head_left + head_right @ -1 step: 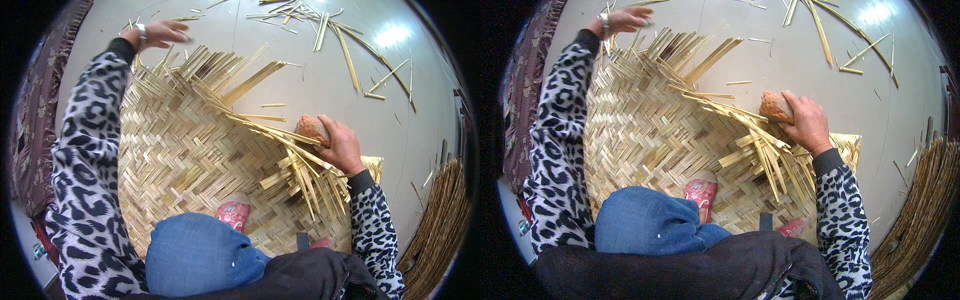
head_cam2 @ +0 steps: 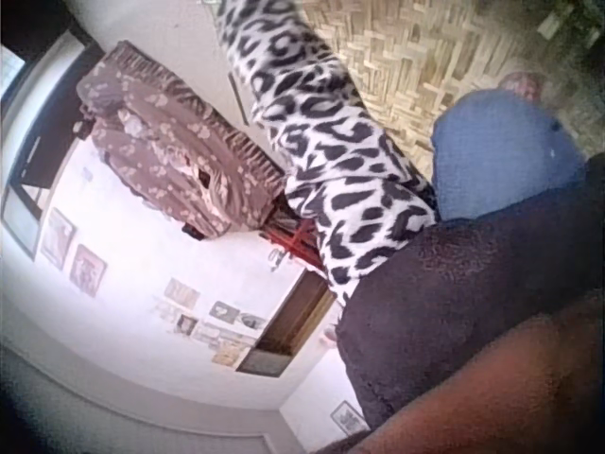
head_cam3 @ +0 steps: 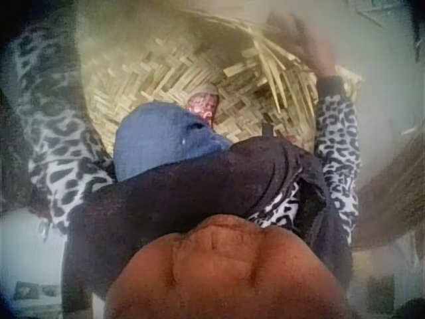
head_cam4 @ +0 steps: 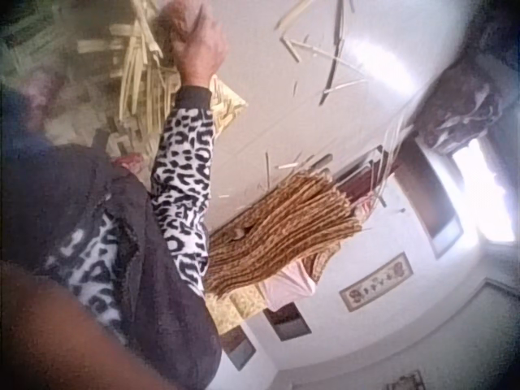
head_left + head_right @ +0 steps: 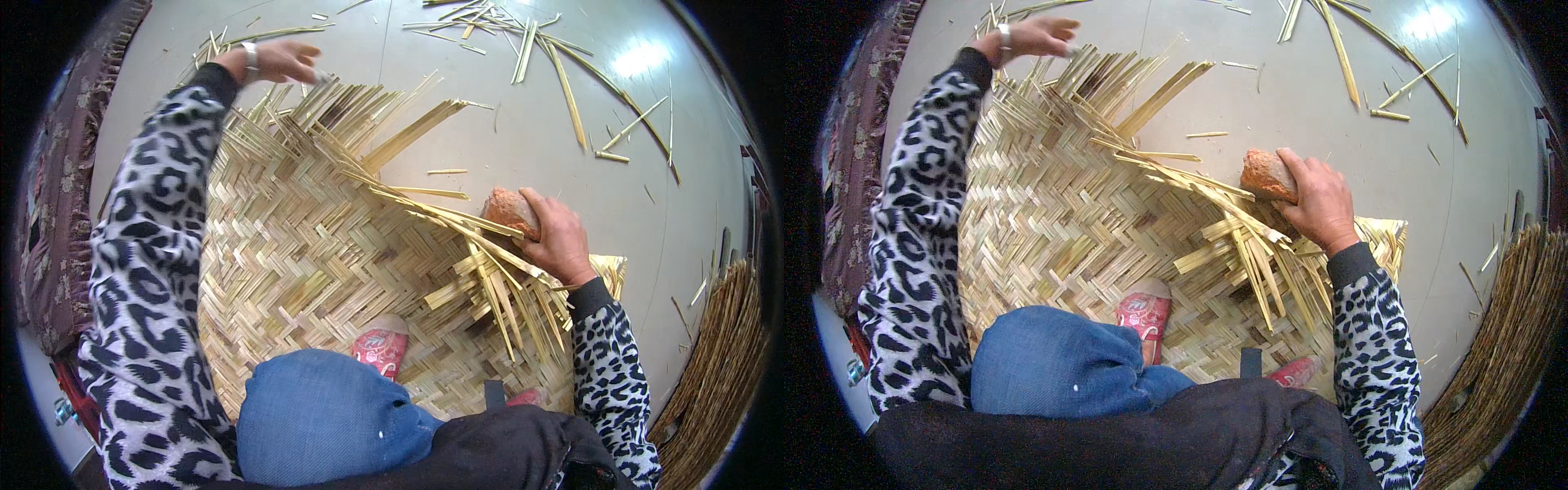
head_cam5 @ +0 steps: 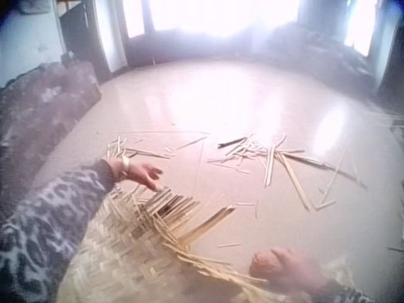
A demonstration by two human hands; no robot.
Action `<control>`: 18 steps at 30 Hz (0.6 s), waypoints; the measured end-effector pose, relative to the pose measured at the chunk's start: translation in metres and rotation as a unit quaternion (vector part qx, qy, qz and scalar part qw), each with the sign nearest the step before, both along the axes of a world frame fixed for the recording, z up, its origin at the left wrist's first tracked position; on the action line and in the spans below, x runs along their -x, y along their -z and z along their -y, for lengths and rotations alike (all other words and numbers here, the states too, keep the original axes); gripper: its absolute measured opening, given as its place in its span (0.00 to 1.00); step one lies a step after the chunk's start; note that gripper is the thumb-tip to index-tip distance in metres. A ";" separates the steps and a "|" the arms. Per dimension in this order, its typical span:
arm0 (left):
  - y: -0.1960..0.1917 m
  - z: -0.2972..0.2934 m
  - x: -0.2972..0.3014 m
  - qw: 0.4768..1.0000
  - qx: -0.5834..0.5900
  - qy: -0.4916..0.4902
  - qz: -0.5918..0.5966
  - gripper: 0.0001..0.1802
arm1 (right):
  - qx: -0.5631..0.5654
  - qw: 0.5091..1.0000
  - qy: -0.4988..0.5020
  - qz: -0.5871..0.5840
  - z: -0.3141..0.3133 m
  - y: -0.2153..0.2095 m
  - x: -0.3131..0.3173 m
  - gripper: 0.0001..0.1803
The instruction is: The person weaves a flat mat or basket base using dried palm leaves. They interlace strips by hand, then repeatedly tap the woven area with a brick to compact and flatten the weave. The person adjusts the leaf strips and continues the interlacing pattern throughout the clip.
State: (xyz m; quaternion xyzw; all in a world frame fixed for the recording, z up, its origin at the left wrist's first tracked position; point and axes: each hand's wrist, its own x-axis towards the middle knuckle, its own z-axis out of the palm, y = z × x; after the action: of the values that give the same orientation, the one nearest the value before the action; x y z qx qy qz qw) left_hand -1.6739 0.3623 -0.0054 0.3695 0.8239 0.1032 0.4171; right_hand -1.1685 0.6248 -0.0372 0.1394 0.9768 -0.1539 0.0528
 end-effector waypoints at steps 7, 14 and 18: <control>0.087 -0.068 -0.048 0.990 0.087 0.002 0.108 0.56 | -0.002 1.000 -0.001 0.006 -0.003 -0.004 0.000 0.43; 0.026 -0.045 -0.108 0.971 0.009 0.050 0.235 0.28 | 0.014 1.000 0.018 0.020 -0.001 -0.005 0.002 0.43; 0.004 -0.031 -0.137 0.976 0.012 0.034 0.215 0.30 | 0.010 1.000 0.016 0.001 -0.003 -0.004 0.001 0.42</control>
State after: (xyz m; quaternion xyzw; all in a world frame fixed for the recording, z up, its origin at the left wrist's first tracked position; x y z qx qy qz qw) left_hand -1.5373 0.3929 -0.0097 0.3612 0.7033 0.1558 0.5922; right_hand -1.1690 0.6274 -0.0331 0.1545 0.9729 -0.1638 0.0531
